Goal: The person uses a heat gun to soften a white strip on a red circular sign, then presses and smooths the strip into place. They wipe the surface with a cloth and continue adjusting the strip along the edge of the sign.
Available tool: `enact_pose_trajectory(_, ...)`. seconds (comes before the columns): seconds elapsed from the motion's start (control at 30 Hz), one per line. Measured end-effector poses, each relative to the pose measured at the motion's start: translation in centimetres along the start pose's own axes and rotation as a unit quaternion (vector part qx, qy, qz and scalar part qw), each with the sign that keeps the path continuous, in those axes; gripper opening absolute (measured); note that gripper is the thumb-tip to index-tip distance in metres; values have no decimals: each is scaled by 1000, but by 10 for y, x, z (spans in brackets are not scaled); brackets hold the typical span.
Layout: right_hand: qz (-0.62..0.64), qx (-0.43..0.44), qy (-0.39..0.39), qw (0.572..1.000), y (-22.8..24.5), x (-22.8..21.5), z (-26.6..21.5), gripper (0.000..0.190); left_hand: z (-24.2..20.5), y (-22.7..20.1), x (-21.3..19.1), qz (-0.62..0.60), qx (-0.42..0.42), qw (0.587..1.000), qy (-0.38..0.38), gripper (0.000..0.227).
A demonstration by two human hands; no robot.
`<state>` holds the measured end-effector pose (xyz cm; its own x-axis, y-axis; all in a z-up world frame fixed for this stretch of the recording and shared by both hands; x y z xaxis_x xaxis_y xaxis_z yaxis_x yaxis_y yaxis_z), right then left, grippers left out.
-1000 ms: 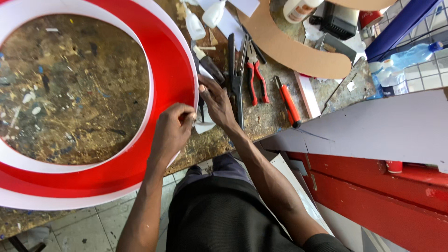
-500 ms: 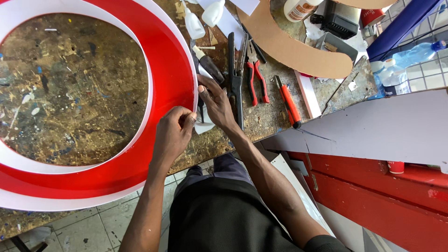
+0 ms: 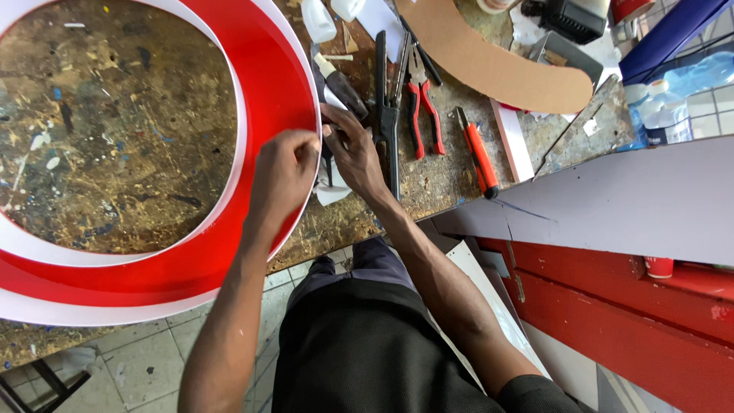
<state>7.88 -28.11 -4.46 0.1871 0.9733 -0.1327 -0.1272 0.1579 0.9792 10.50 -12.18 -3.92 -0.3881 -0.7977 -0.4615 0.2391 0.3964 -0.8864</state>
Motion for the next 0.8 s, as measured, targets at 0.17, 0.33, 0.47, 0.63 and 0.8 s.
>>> enact_pose_trajectory(0.17,-22,-4,-8,1000,8,-5,1,39,16,-33,-22,22,-54,998,40,14)
enact_pose_trajectory(0.33,-53,-2,-26,998,2,-10,2,38,-11,-63,-11,21,-84,996,19,25)
enact_pose_trajectory(0.47,21,21,-41,999,-2,-8,-1,35,-26,-62,0,74,-50,995,-53,24)
enact_pose_trajectory(0.63,12,11,-57,998,-3,-7,-1,34,-25,-56,3,82,-17,991,-104,21)
enact_pose_trajectory(0.8,1,14,-55,998,-8,-7,-4,36,-27,-52,2,62,-29,991,-111,19)
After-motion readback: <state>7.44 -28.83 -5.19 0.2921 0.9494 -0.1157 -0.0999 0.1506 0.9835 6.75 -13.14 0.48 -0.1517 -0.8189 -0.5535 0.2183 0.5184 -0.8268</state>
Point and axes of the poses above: each hand's wrist, its own z-axis towards the middle knuckle, its own x-axis out of the palm, y = z × x, the point moved 6 cm from there along z, towards the middle knuckle
